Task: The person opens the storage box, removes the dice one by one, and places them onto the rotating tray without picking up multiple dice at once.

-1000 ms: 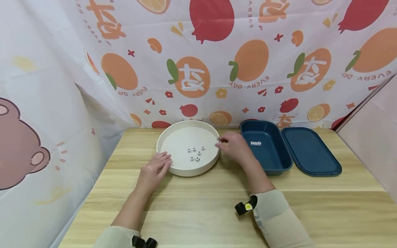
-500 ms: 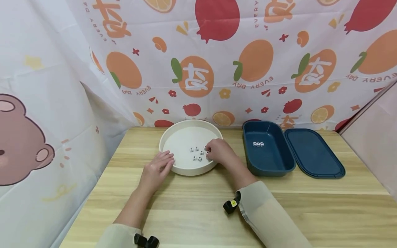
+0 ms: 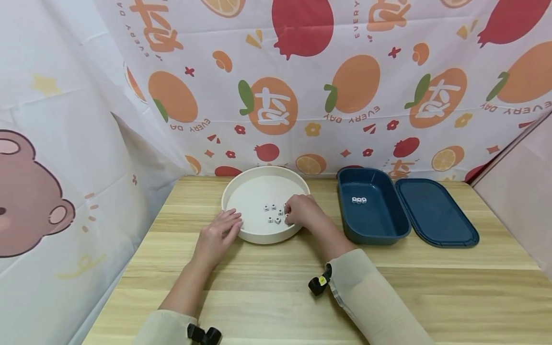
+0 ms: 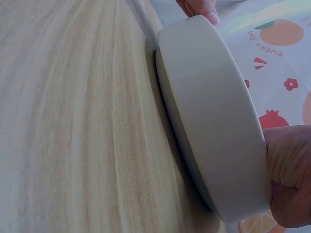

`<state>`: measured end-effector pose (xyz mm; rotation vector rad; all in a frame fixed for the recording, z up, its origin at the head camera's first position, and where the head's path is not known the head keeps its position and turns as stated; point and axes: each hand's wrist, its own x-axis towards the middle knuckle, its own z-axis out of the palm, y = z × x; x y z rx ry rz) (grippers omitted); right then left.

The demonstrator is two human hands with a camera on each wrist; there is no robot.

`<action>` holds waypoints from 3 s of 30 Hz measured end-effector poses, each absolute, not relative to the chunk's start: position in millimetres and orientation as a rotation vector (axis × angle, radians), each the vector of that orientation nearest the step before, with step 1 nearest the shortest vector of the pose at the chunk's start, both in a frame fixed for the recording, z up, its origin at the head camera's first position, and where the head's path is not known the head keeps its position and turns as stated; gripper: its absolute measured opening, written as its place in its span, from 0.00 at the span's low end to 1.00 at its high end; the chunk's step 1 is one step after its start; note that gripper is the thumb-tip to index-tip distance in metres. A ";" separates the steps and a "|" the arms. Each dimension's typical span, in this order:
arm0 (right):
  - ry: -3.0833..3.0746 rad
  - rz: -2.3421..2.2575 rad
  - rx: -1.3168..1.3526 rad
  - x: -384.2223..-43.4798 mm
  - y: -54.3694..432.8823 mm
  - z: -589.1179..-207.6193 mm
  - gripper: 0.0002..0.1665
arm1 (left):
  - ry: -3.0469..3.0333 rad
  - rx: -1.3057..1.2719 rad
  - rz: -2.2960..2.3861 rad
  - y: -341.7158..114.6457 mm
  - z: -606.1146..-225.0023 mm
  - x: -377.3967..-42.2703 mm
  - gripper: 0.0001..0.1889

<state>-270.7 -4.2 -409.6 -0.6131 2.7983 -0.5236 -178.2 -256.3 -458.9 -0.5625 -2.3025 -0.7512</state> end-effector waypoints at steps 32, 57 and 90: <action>2.760 -1.042 -0.577 -267.4 19.8 -416.4 0.15 | -2.288 -0.539 -0.772 -255.4 -460.9 -178.8 0.08; 2.708 -0.857 -0.015 -285.3 200.2 -420.2 0.35 | -2.301 -0.530 -0.787 -257.1 -463.0 -180.1 0.08; 2.647 -0.816 0.051 -282.0 197.2 -414.7 0.28 | -2.266 -0.548 -0.810 -254.6 -463.5 -183.0 0.08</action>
